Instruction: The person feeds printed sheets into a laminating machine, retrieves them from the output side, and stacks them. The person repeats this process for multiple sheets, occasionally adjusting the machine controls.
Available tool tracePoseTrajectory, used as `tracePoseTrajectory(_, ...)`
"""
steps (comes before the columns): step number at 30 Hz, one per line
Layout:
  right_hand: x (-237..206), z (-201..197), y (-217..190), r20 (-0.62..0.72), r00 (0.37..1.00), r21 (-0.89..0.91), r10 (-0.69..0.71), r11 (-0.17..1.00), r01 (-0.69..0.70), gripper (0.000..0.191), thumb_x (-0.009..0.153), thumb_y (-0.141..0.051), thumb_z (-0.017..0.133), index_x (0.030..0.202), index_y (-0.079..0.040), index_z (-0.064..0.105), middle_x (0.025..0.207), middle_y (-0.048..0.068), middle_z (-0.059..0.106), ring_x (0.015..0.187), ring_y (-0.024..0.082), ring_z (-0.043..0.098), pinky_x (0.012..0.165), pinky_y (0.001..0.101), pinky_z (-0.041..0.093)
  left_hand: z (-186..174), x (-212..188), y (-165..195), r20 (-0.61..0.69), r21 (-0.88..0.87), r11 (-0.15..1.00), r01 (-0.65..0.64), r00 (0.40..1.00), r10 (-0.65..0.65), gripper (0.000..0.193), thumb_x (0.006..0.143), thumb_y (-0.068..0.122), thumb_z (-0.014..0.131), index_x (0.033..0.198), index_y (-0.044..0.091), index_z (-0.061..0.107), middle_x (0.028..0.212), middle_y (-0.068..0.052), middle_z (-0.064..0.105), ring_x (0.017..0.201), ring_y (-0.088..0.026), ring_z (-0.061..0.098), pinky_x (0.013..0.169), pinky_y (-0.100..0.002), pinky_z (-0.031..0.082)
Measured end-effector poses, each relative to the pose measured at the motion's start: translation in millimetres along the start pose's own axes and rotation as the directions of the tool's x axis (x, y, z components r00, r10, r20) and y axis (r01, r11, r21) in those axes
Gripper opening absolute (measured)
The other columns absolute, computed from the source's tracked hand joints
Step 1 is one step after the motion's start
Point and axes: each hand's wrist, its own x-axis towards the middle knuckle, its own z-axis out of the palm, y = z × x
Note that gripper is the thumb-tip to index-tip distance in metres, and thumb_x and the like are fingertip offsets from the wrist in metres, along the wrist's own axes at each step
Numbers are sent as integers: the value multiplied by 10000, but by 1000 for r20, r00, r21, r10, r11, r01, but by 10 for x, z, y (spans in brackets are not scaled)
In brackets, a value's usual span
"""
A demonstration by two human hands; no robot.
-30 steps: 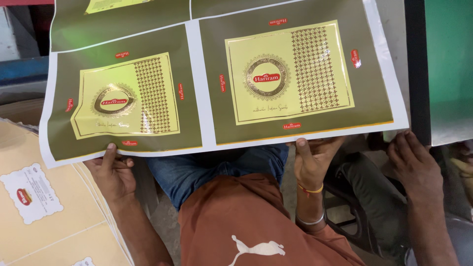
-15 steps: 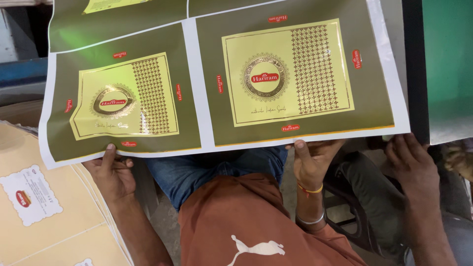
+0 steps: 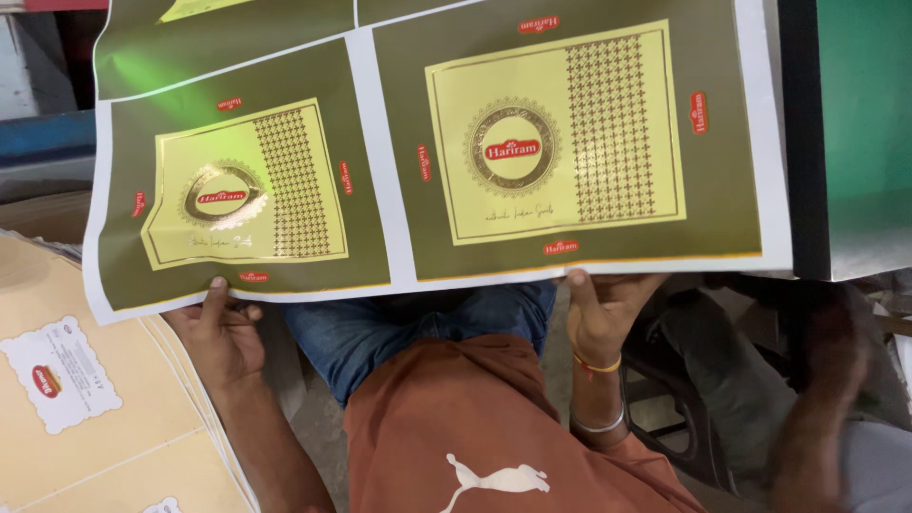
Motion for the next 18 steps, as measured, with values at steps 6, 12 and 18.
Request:
tracePoseTrajectory(6, 147, 80, 27, -128, 968, 217, 216, 958, -186, 1027, 1025, 112, 659, 1741, -217, 0, 1353, 120, 589, 1048, 167, 615, 824, 320, 541, 252, -74, -115, -3, -119, 989, 88, 996, -89, 472, 1109, 132, 626, 1523, 33, 422, 1312, -163, 681, 1048, -260, 741, 723, -402, 650)
tracePoseTrajectory(12, 233, 260, 51, 23, 951, 122, 308, 943, -309, 1079, 956, 94, 669, 1689, -222, -57, 1525, 105, 501, 1203, 200, 637, 934, 356, 564, 802, -219, -377, 166, 114, 960, 256, 948, -273, 522, 1017, 310, 495, 1492, 240, 289, 1314, -149, 625, 1060, -317, 729, 799, -479, 635)
tracePoseTrajectory(18, 292, 312, 79, 129, 885, 96, 447, 883, -460, 938, 959, 4, 627, 1696, -144, 66, 1559, 170, 496, 1244, 289, 649, 919, 339, 546, 1066, 357, -420, 194, 33, 965, 259, 946, -260, 412, 1105, 248, 479, 1405, -32, 515, 1292, -219, 668, 1155, -294, 712, 912, -422, 630)
